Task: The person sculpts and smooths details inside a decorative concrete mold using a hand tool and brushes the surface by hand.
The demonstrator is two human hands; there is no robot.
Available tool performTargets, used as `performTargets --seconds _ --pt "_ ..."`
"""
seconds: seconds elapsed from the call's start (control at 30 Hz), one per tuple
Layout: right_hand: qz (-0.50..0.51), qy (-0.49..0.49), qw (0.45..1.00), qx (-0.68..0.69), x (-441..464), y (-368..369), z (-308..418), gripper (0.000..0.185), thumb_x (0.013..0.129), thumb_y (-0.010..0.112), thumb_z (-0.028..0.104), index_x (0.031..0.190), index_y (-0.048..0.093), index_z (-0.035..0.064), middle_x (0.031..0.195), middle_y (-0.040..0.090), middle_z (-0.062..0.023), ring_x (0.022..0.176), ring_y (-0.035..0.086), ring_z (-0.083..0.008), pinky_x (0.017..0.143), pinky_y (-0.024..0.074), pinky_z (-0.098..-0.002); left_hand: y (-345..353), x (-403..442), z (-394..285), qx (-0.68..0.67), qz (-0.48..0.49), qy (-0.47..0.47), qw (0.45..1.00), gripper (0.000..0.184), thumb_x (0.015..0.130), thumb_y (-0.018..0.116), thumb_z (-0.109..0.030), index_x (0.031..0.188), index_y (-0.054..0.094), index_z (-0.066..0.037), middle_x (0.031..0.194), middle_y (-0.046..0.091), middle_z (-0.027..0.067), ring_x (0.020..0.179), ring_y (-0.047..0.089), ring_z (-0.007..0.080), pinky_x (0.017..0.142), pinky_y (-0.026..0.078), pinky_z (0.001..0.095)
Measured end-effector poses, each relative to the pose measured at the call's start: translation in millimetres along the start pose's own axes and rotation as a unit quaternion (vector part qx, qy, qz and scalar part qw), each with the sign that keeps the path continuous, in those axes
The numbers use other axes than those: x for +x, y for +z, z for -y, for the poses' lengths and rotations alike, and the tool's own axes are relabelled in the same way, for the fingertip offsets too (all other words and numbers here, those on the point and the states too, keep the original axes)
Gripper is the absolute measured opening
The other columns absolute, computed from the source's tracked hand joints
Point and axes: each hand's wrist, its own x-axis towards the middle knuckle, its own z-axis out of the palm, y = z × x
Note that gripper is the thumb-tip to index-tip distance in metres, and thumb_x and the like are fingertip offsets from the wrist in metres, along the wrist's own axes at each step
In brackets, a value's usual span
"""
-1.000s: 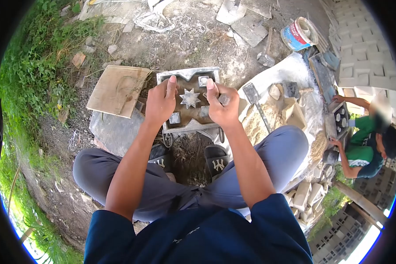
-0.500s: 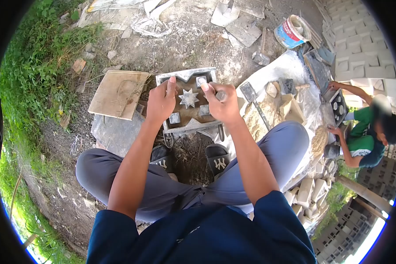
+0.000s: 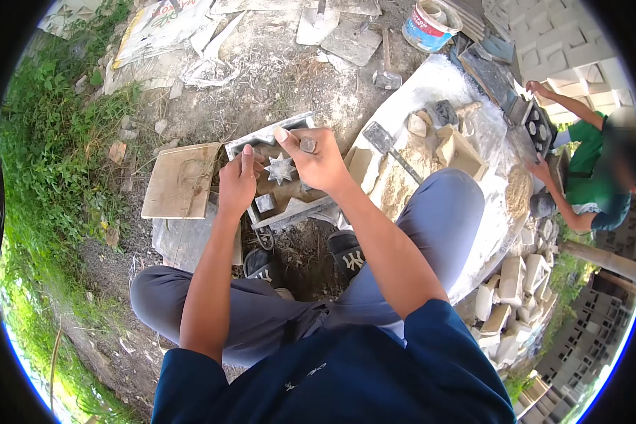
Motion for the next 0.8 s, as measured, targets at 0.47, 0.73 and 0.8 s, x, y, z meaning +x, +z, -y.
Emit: performTargets --seconds 0.47,0.73,0.8 --pt "-0.048 -0.069 0.996 -0.006 -4 -3 11 0.044 0.102 0.065 0.033 0.084 0.068 -0.0067 0.06 0.05 -0.0045 0.067 0.041 -0.0082 0.058 0.0404 -0.032 12 -5 26 0.143 0.115 0.147 0.972 0.04 0.093 0.069 -0.025 0.128 0.061 -0.008 0.131 0.062 0.0211 0.127 0.055 0.039 0.106 0.044 0.0467" --pt "0.025 -0.162 0.98 -0.113 -11 -6 6 0.024 0.093 0.078 0.022 0.103 0.066 0.0028 0.089 0.068 -0.0071 0.08 0.065 -0.0174 0.074 0.0504 -0.0311 27 -35 37 0.414 0.261 0.111 0.865 0.106 0.086 0.072 -0.043 0.165 0.005 -0.021 0.172 0.005 0.0091 0.157 0.007 0.0338 0.124 0.011 0.0608" --pt "0.063 -0.054 0.991 -0.105 -8 -6 -5 0.019 0.092 0.078 0.015 0.101 0.067 0.0029 0.096 0.065 -0.0092 0.085 0.064 -0.0176 0.076 0.0515 -0.0338 30 -37 42 0.409 0.235 0.151 0.869 0.107 0.086 0.072 -0.044 0.164 0.006 -0.016 0.171 0.006 0.0095 0.157 0.007 0.0338 0.125 0.01 0.0598"
